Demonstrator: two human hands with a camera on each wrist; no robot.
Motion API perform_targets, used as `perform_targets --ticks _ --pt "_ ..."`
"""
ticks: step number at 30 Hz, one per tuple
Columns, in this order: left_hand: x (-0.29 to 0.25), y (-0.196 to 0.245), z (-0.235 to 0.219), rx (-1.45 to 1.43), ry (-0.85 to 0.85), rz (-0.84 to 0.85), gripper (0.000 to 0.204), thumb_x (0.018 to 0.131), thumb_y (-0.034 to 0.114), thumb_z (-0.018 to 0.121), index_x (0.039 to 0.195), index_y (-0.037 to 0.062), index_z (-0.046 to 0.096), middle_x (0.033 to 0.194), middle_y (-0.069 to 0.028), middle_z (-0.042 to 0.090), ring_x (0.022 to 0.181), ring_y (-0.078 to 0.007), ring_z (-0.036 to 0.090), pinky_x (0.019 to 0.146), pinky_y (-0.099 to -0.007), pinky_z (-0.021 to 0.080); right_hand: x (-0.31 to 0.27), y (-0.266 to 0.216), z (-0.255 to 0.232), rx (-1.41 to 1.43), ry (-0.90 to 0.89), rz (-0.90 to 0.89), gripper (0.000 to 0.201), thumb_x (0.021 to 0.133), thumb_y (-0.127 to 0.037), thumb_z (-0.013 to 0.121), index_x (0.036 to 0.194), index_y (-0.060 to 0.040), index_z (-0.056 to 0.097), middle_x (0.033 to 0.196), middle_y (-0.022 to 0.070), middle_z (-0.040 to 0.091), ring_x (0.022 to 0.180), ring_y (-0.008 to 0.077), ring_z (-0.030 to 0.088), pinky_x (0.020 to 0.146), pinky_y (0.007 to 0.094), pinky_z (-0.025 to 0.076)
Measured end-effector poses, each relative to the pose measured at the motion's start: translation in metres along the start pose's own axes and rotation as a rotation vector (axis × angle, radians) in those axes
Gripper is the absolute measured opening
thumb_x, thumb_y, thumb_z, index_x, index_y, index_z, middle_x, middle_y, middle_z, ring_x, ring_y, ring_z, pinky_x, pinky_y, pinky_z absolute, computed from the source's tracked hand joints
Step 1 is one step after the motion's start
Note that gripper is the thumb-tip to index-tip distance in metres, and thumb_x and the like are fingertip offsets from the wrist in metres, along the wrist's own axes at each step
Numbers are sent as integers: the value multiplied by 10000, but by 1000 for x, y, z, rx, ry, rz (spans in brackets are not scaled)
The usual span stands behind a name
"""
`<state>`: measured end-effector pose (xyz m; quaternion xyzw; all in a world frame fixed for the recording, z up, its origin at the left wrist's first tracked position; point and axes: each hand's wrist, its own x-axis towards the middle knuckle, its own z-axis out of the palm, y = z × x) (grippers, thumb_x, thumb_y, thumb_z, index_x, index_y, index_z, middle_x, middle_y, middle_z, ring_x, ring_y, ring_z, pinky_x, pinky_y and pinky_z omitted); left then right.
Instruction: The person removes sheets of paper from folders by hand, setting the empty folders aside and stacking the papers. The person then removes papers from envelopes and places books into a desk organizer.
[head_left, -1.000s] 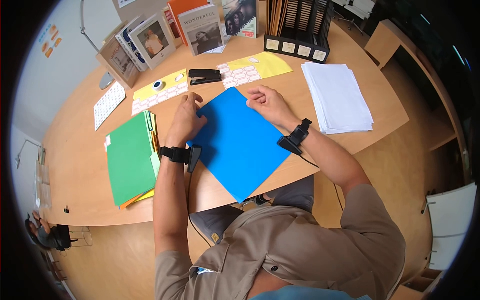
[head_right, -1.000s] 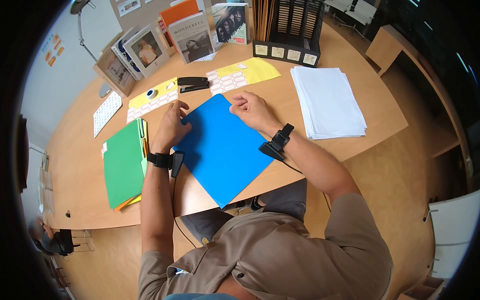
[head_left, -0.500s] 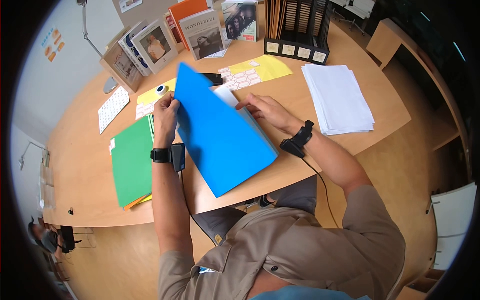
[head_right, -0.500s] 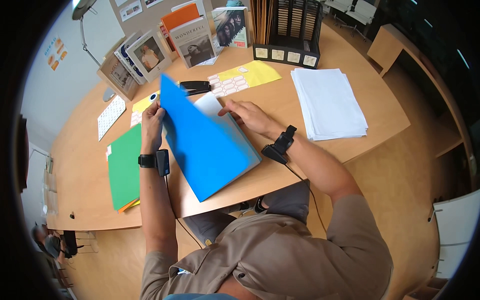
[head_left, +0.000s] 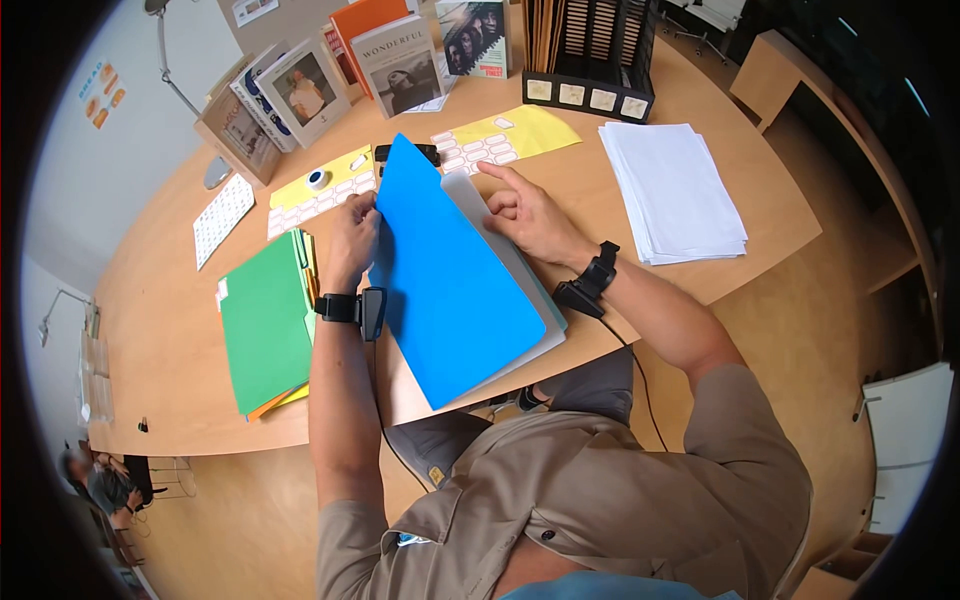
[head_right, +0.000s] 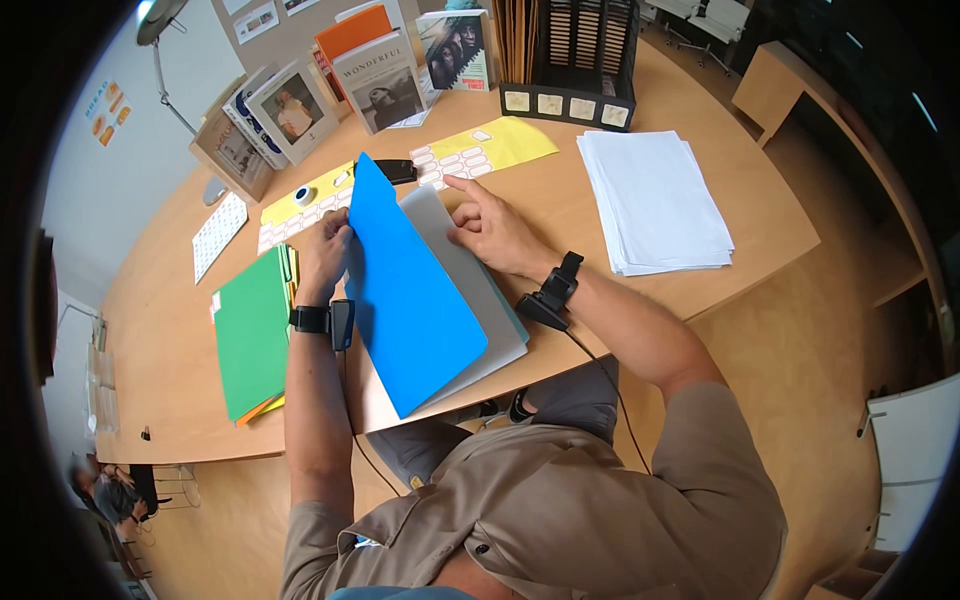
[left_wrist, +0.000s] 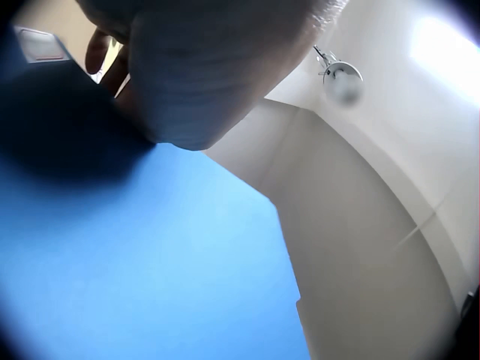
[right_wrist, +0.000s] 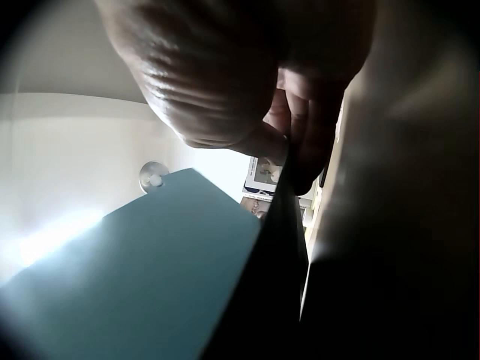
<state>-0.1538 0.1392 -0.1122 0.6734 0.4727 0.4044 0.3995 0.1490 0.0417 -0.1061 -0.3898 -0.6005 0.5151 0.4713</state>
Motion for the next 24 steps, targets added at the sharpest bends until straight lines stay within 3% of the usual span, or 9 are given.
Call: perform_targets --ticks 3,5,6,8,10,12,15,24 --pt "-6 8 6 151 -14 -13 207 1016 72 516 980 -16 700 748 12 581 703 -70 519 634 -286 425 2 6 -2 -48 26 -28 704 1007 51 669 1647 -29 386 1003 40 684 911 64 641 813 212 535" --pt "-10 17 7 123 -39 -43 219 1019 77 513 992 -18 708 746 13 588 696 -70 514 632 -289 424 4 10 -3 -146 75 -25 566 977 -6 745 1510 32 560 907 60 732 818 99 681 751 258 572" --pt "-10 19 7 95 -62 -72 231 1022 81 509 1005 -20 716 744 13 596 690 -70 508 629 -291 424 4 10 -3 -146 75 -24 566 977 -6 745 1510 32 560 907 60 732 818 99 681 751 258 572" --pt "-8 15 8 81 -62 -27 240 1025 86 507 1005 -21 720 741 18 594 687 -65 504 630 -289 422 3 8 -3 -224 126 -42 393 960 -20 771 1340 48 698 893 64 755 796 103 702 732 261 586" --pt "-5 10 7 68 -61 18 248 1028 92 504 1005 -21 724 739 24 592 684 -60 499 630 -286 420 2 5 -1 -207 142 -38 359 956 -20 775 1304 49 717 906 73 767 813 106 716 744 261 595" --pt "-3 5 4 55 -106 -21 286 1044 85 488 1082 -10 755 859 47 643 772 -53 525 715 -237 426 1 1 0 -189 157 -35 326 952 -21 779 1268 49 735 919 81 778 830 110 731 757 260 604" --pt "-1 3 2 45 -82 -56 290 1061 92 486 1086 -9 757 868 46 647 776 -46 528 724 -230 431 1 0 -1 -250 177 -56 293 956 -36 781 1235 45 747 963 109 797 878 132 763 791 265 620" --pt "-13 26 10 -49 -98 -92 285 1077 110 480 1039 5 743 833 79 599 744 -33 493 665 -234 395 1 2 -3 -313 247 -118 212 995 -59 753 1186 32 759 1021 97 806 912 109 772 801 238 605"
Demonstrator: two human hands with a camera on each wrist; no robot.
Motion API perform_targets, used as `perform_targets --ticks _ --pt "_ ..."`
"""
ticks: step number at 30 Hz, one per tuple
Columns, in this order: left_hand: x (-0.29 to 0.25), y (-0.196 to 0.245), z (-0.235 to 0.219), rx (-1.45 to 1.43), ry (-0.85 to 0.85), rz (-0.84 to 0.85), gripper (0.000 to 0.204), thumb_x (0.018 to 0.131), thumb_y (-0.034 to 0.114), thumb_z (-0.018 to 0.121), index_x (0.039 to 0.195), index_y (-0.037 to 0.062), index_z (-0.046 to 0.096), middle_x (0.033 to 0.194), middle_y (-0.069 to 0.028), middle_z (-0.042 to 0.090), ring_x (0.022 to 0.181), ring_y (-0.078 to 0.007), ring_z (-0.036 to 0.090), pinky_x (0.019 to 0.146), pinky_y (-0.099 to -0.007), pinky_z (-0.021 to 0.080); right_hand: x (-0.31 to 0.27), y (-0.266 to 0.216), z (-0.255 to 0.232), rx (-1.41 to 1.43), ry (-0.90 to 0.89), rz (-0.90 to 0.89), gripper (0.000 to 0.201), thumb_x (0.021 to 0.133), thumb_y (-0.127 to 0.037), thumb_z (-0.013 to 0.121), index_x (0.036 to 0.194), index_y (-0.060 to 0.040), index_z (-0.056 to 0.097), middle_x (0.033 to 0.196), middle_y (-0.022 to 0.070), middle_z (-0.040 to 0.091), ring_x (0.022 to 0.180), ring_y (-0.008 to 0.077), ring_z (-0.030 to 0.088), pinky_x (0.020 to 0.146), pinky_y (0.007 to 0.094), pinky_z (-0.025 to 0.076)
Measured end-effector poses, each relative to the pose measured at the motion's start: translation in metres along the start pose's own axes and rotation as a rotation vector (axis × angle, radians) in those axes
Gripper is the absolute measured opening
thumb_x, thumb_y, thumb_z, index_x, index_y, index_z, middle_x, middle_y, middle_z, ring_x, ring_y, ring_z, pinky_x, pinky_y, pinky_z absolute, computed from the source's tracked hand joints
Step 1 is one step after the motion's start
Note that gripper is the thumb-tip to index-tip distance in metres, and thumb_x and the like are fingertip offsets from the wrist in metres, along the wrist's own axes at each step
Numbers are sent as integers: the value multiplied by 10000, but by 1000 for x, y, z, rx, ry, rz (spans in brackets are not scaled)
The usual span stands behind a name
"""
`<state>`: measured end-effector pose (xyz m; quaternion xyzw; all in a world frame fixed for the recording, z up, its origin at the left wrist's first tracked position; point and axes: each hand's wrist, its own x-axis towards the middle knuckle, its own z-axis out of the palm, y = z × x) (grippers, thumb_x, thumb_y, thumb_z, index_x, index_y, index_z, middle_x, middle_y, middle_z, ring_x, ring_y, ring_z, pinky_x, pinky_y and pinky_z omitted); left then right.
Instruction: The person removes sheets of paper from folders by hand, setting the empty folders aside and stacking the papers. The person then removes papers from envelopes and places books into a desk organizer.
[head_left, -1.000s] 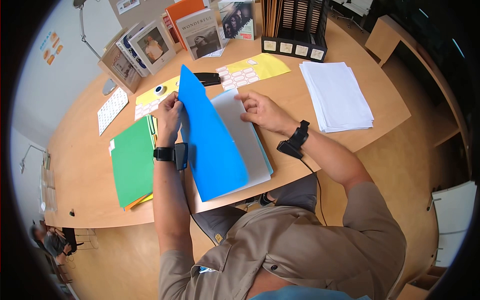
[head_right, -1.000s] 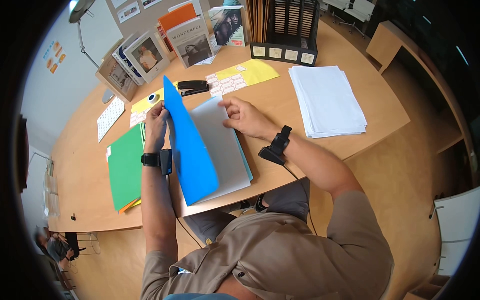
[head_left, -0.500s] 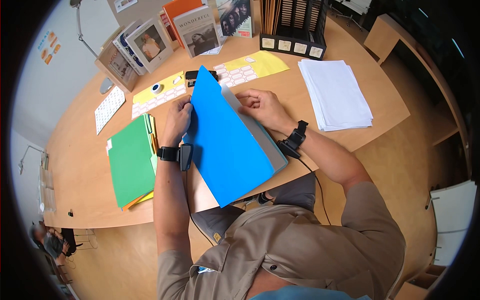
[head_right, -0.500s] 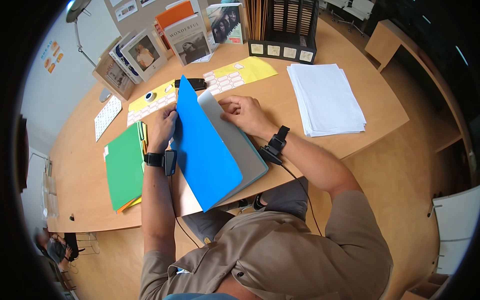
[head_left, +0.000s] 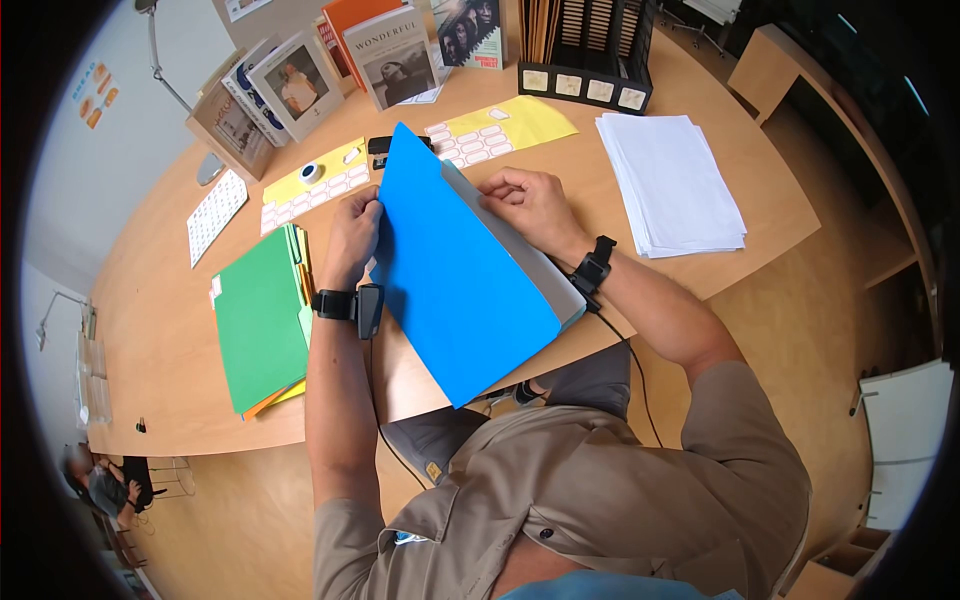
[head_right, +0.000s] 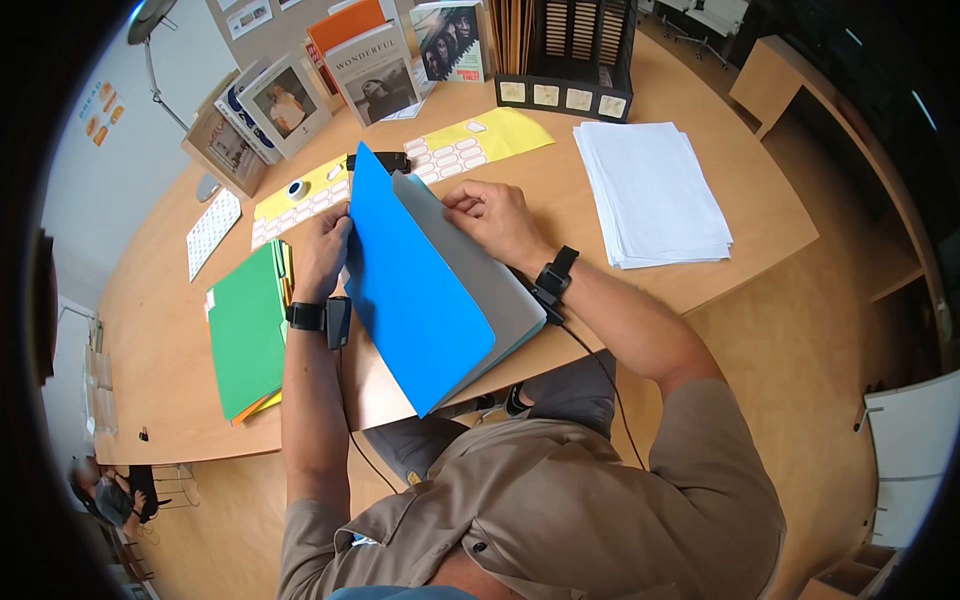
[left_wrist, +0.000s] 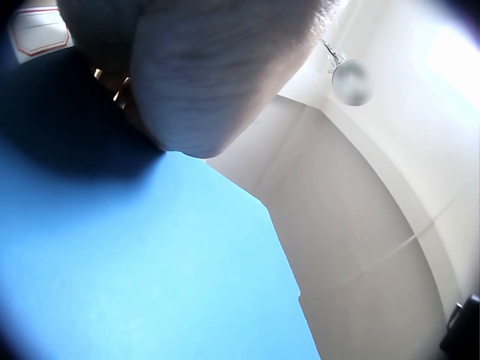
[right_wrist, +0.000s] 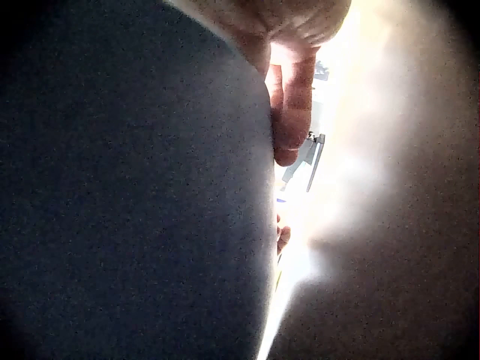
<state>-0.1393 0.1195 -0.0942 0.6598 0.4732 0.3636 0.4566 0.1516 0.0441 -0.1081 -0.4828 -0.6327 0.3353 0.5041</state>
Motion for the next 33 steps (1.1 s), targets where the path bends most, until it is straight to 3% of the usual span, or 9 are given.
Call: perform_targets --ticks 9,11,17,19,22,25,29,31,33 --pt "11 -19 -8 167 122 133 276 1056 115 483 972 -29 703 718 -12 588 663 -91 502 612 -307 414 19 31 -27 6 225 29 99 1036 -72 677 1035 27 674 907 60 752 755 99 681 687 251 552" --pt "7 -15 -4 206 158 147 280 1056 120 480 969 -38 694 709 -30 582 662 -102 508 617 -320 419 23 37 -35 287 346 113 114 1050 -92 663 1058 21 654 989 76 763 771 106 666 672 259 532" --pt "13 1 -10 338 226 201 295 1051 153 475 998 -51 682 691 -87 570 669 -153 542 646 -369 450 15 21 -40 374 31 267 273 1045 -100 680 1274 49 682 1085 84 769 897 118 707 798 276 561" --pt "8 26 -34 399 298 218 296 1048 160 475 1004 -49 681 688 -96 563 678 -168 555 656 -377 458 20 28 -47 314 -51 287 320 1049 -112 680 1322 55 672 1130 83 768 950 127 717 848 281 570" --pt "-3 67 -83 328 400 448 254 1060 144 472 1026 -42 642 828 -36 610 794 -95 530 728 -300 463 27 35 -64 324 150 237 269 1048 -110 667 1268 39 713 1122 81 778 946 138 736 844 288 578" --pt "-10 92 -151 431 252 549 170 1074 113 486 1000 -11 575 845 -62 572 845 -110 516 769 -320 463 27 31 -73 292 163 299 301 1045 -123 669 1286 54 702 1168 96 774 1005 158 737 893 305 572" --pt "-6 60 -230 761 211 471 85 1058 67 495 1005 32 552 853 -115 563 830 -175 539 758 -360 467 22 31 -62 228 156 294 324 1049 -128 664 1301 74 690 1193 112 766 1024 160 725 886 315 566" --pt "-7 30 -262 914 179 129 155 1013 38 506 1120 60 615 949 -222 678 901 -364 672 838 -465 527 21 30 -55 225 45 290 324 1050 -111 659 1312 78 683 1182 111 767 1008 157 725 879 312 567" --pt "-6 -14 -288 993 158 144 180 994 37 513 1132 90 616 936 -223 681 910 -383 675 838 -477 528 19 34 -47 192 27 292 310 1052 -95 655 1309 75 683 1174 108 767 989 154 725 868 310 568"
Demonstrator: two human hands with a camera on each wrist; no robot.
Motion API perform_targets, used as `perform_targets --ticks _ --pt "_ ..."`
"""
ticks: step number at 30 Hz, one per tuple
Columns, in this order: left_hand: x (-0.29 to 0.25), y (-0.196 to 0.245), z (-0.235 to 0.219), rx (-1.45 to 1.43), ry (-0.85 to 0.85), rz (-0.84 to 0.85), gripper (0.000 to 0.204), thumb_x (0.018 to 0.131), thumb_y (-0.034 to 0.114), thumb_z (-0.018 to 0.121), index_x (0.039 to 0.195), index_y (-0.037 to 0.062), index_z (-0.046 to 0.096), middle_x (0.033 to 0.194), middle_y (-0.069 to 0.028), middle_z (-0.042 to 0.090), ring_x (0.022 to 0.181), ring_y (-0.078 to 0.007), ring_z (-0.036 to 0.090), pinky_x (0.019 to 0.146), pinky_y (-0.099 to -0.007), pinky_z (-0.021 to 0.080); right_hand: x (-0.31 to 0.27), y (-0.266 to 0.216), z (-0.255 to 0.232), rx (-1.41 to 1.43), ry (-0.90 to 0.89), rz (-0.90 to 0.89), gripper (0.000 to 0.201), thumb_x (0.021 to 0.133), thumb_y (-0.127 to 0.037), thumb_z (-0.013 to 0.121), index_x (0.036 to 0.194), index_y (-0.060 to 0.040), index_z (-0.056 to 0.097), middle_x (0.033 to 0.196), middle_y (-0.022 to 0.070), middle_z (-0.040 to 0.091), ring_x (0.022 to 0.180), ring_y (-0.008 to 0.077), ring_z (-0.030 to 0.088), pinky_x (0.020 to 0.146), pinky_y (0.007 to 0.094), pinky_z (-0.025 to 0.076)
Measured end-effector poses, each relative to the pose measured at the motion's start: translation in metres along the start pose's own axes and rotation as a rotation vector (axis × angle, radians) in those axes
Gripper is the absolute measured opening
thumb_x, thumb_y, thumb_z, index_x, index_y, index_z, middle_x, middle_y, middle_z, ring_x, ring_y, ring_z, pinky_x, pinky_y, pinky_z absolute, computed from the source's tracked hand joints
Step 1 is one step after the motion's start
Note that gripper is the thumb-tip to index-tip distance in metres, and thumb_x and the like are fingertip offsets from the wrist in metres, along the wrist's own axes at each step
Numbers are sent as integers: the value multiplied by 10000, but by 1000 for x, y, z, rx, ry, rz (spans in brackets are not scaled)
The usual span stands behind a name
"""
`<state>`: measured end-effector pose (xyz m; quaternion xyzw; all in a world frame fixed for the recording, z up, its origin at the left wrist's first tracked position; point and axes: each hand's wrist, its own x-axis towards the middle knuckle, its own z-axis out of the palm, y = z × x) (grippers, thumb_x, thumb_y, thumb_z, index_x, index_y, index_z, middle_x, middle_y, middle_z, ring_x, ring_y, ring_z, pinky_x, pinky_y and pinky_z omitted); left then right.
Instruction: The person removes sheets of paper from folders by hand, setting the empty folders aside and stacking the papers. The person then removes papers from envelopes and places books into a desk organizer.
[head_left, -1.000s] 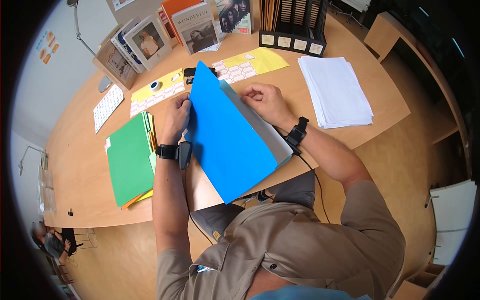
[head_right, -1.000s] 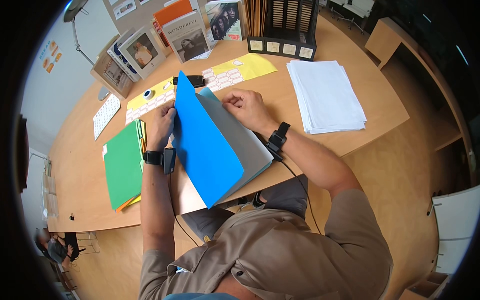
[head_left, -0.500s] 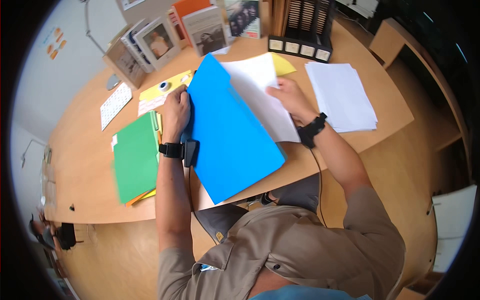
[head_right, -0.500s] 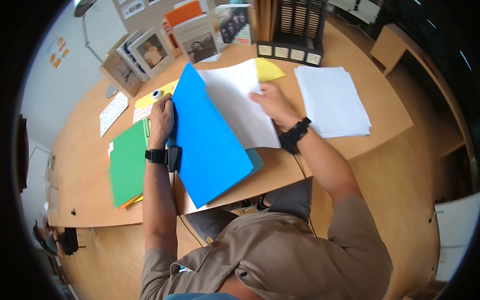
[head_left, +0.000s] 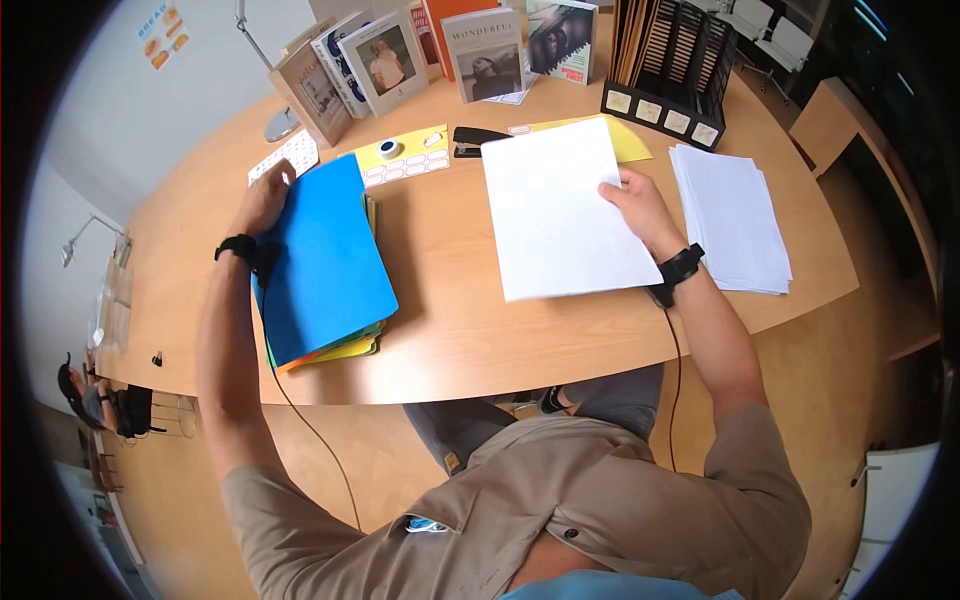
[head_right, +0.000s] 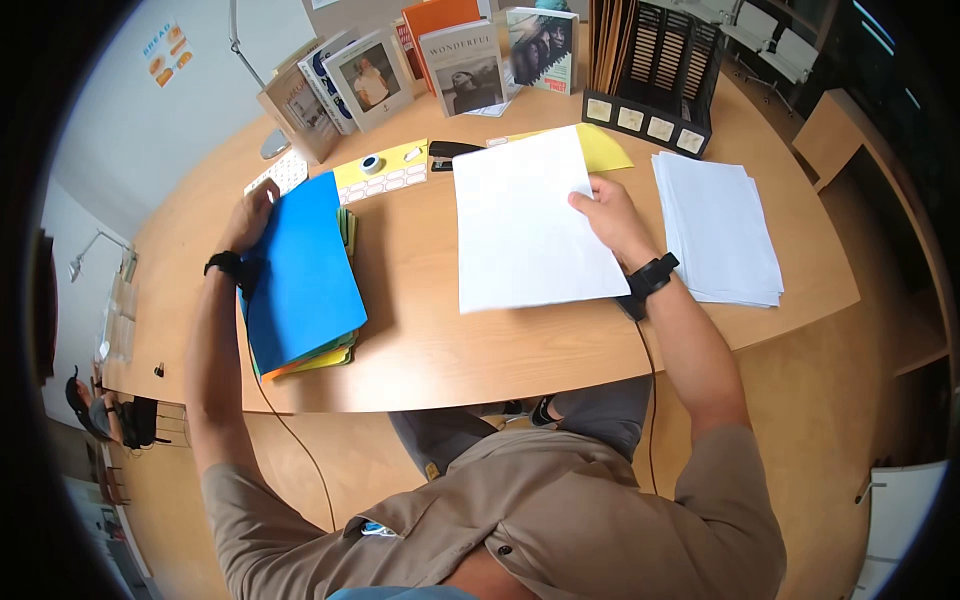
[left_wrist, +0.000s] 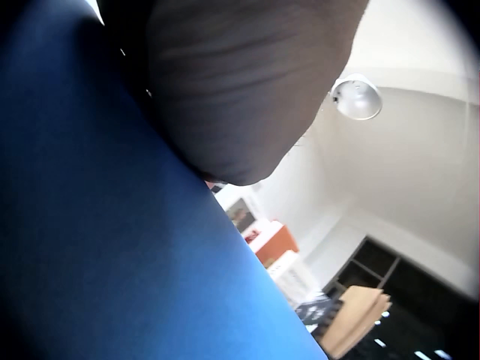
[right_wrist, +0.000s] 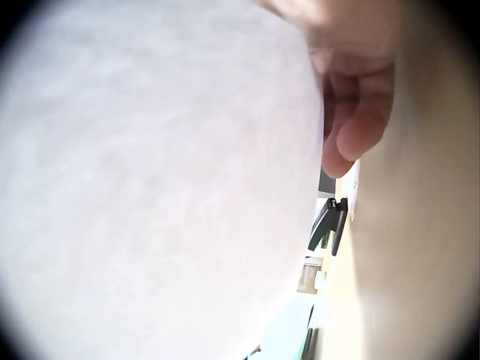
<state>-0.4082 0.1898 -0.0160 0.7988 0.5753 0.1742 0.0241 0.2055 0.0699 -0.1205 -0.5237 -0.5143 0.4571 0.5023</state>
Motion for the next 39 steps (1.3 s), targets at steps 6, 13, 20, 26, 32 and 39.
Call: perform_targets --ticks 6,13,20,26,32,39 --pt "-28 -30 53 197 57 -57 193 978 59 567 1144 73 664 1132 -287 732 1089 -482 683 934 -561 528 -4 -2 2 24 -123 53 265 996 -52 634 1221 64 712 1048 73 756 906 129 714 788 304 564" --pt "-56 -40 55 227 53 36 324 1019 158 692 1334 104 641 1174 -232 546 1067 -408 594 952 -509 513 -6 -64 -119 58 191 -228 242 978 -131 697 1154 29 740 984 47 759 829 109 699 745 294 577" --pt "-114 -8 3 47 -203 -381 1054 809 564 906 1622 93 429 1424 -300 464 1317 -455 589 1091 -540 530 -37 -58 -286 -499 308 3 331 994 -206 702 1193 56 739 1025 94 778 883 158 717 816 319 570" --pt "-141 -10 26 -62 -237 -578 1463 579 656 996 1694 44 273 1481 -311 438 1325 -476 603 1093 -530 556 -56 -16 -333 -663 280 103 398 978 -193 728 1259 87 695 1083 134 775 948 190 725 870 330 567" --pt "-136 2 23 -93 -164 -558 1455 612 608 1004 1709 55 224 1449 -312 459 1305 -485 602 1088 -525 550 -81 -23 -305 -877 485 178 872 825 -275 901 1492 107 489 1330 238 713 1155 321 719 1012 397 564" --pt "-85 157 61 -364 133 -171 885 903 421 883 1593 54 469 1418 -204 582 1266 -323 603 1034 -443 533 -80 -60 -258 -1043 316 417 932 713 -340 963 1452 73 574 1310 268 710 1196 345 710 1015 386 557"
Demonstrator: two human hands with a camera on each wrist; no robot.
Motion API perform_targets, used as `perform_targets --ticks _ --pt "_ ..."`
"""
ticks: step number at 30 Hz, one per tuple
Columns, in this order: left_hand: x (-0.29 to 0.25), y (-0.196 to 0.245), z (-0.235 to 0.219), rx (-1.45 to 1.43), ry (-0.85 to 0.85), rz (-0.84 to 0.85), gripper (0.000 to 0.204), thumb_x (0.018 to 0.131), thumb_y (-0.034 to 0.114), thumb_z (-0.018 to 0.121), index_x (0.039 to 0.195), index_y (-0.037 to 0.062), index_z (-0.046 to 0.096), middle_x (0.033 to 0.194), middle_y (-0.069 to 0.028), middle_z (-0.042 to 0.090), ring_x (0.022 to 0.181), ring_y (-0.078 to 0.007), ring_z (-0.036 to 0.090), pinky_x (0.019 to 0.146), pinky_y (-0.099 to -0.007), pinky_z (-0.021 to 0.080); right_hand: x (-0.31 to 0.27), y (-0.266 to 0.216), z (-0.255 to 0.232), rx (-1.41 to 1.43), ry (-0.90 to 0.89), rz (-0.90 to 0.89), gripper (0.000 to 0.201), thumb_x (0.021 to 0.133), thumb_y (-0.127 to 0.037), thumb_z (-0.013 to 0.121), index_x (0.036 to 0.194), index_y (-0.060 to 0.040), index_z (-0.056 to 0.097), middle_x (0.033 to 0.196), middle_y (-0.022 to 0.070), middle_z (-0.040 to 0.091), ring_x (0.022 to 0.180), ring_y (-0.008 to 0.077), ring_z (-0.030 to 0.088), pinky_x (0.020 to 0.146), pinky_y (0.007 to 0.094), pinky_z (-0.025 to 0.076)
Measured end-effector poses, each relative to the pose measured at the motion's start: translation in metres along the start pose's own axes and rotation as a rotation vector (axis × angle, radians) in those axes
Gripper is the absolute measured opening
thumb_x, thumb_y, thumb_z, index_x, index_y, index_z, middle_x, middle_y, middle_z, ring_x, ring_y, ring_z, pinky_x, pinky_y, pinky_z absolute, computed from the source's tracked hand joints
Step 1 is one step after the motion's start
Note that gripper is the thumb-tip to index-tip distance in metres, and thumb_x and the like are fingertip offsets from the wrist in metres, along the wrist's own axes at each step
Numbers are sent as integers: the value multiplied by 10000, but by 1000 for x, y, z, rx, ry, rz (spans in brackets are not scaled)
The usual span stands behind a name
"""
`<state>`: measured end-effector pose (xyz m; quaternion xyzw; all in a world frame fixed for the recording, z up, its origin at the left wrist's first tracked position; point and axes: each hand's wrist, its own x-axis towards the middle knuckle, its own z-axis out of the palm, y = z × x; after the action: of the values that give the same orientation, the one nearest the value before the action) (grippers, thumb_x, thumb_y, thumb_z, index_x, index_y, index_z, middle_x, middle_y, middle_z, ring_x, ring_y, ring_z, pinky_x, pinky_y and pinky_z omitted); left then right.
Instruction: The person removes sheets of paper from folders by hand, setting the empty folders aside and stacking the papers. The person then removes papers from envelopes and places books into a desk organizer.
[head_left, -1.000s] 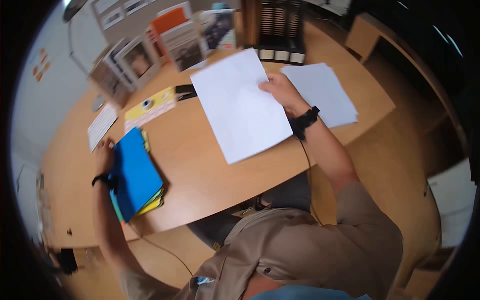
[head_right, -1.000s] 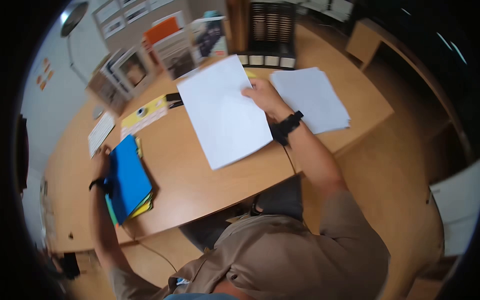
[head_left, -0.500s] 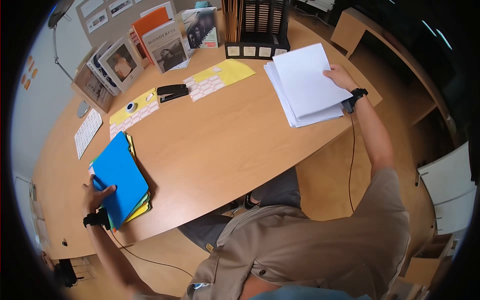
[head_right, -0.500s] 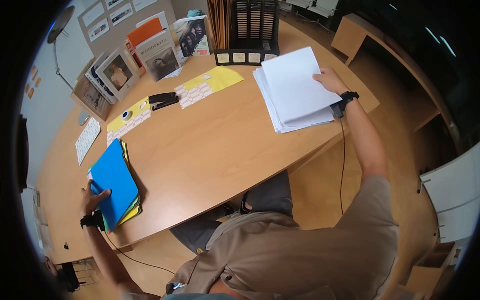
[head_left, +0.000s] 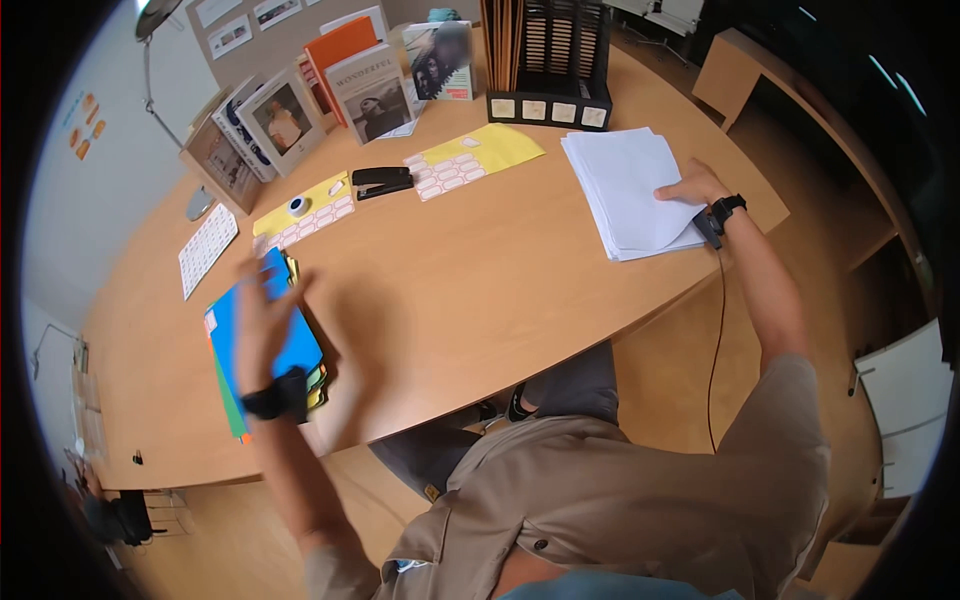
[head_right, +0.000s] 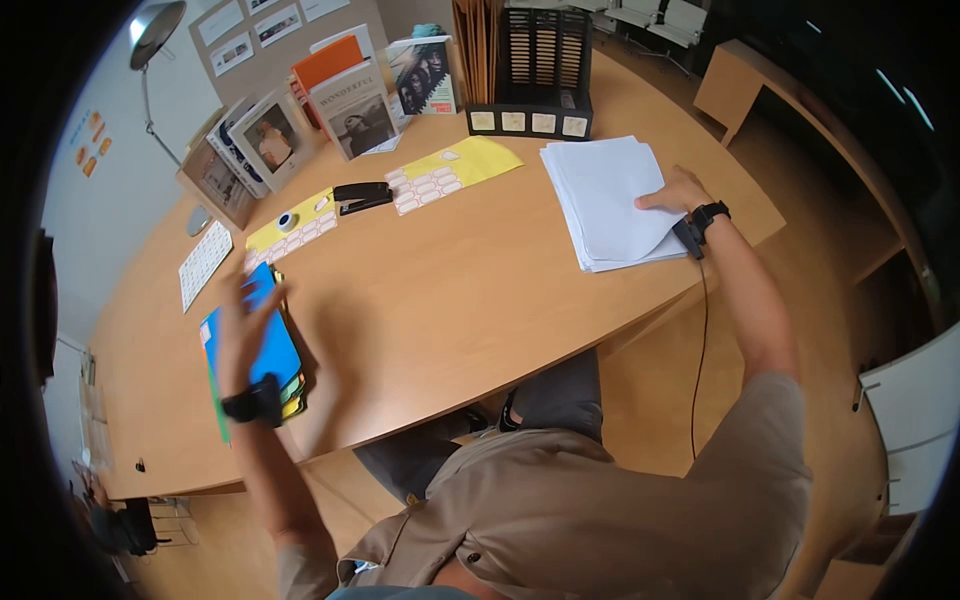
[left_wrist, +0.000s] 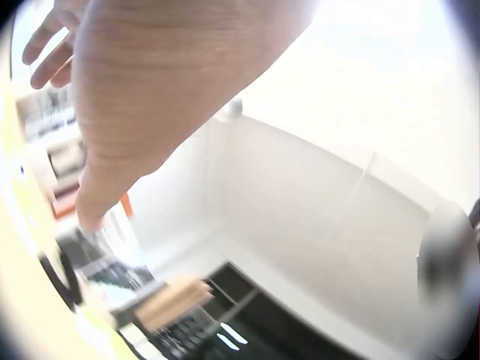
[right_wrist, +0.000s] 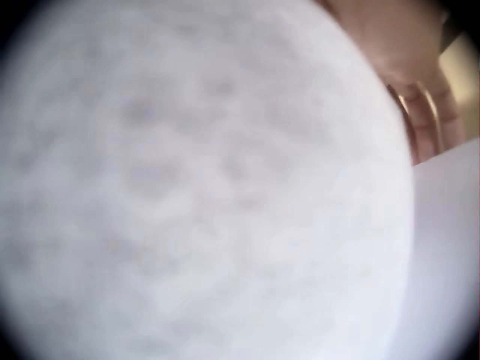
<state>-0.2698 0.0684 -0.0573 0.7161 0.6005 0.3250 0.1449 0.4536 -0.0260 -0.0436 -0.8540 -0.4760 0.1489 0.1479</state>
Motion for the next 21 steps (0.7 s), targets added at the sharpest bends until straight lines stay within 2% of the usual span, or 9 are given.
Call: perform_targets --ticks 3,5,6,7,10,14,17,18,21 --pt "-23 146 73 -226 -501 39 1061 847 539 902 1623 19 400 1500 -271 559 1368 -381 592 1102 -481 531 19 2 19 233 -87 -118 776 664 -242 974 1311 75 684 1191 210 758 1065 316 742 956 383 577" --pt "-22 190 131 -397 -732 144 1214 817 581 909 1669 -19 286 1509 -320 547 1378 -400 587 1134 -475 515 28 -4 23 96 -75 -4 729 598 -270 986 1223 19 745 1089 157 787 954 291 751 848 377 594" --pt "-18 199 169 -442 -803 189 1237 823 574 904 1670 -54 258 1486 -332 569 1384 -403 586 1138 -468 508 25 -7 24 96 -70 -87 757 566 -286 1000 1205 35 751 1049 154 793 887 283 753 781 371 604" --pt "-13 215 194 -416 -874 263 1225 811 622 878 1597 -149 340 1407 -368 613 1330 -417 628 1089 -442 539 22 -12 20 95 -56 -96 757 566 -286 1000 1205 35 751 1049 154 793 887 283 753 781 371 604" --pt "-25 268 228 -592 -842 254 1062 814 572 882 1440 -190 489 1250 -357 686 1118 -401 724 979 -423 591 22 -21 14 -47 -133 47 820 515 -315 1023 1184 78 754 1131 195 790 966 279 765 836 393 609" --pt "-23 295 278 -672 -868 283 1008 838 525 874 1435 -187 484 1219 -348 684 1080 -406 729 935 -419 610 19 -24 20 -30 -85 74 799 523 -282 1007 1177 95 744 1125 209 779 996 285 756 863 394 605" --pt "-23 301 289 -660 -814 221 845 894 450 846 1405 -154 546 1158 -309 734 1050 -323 743 912 -419 587 15 -31 26 61 -133 128 831 564 -232 986 1304 21 701 1123 176 766 947 300 738 800 391 602" --pt "-22 299 296 -616 -782 243 819 897 421 845 1397 -155 548 1169 -313 729 1056 -332 743 908 -413 592 12 -29 32 185 -137 96 762 616 -171 941 1312 20 698 1166 174 759 1026 289 723 885 386 587" --pt "-21 293 314 -581 -719 284 774 899 382 842 1375 -156 555 1186 -318 722 1067 -350 742 913 -413 599 34 -1 48 278 -211 75 724 657 -135 912 1327 26 689 1192 164 756 1084 275 705 943 386 569"
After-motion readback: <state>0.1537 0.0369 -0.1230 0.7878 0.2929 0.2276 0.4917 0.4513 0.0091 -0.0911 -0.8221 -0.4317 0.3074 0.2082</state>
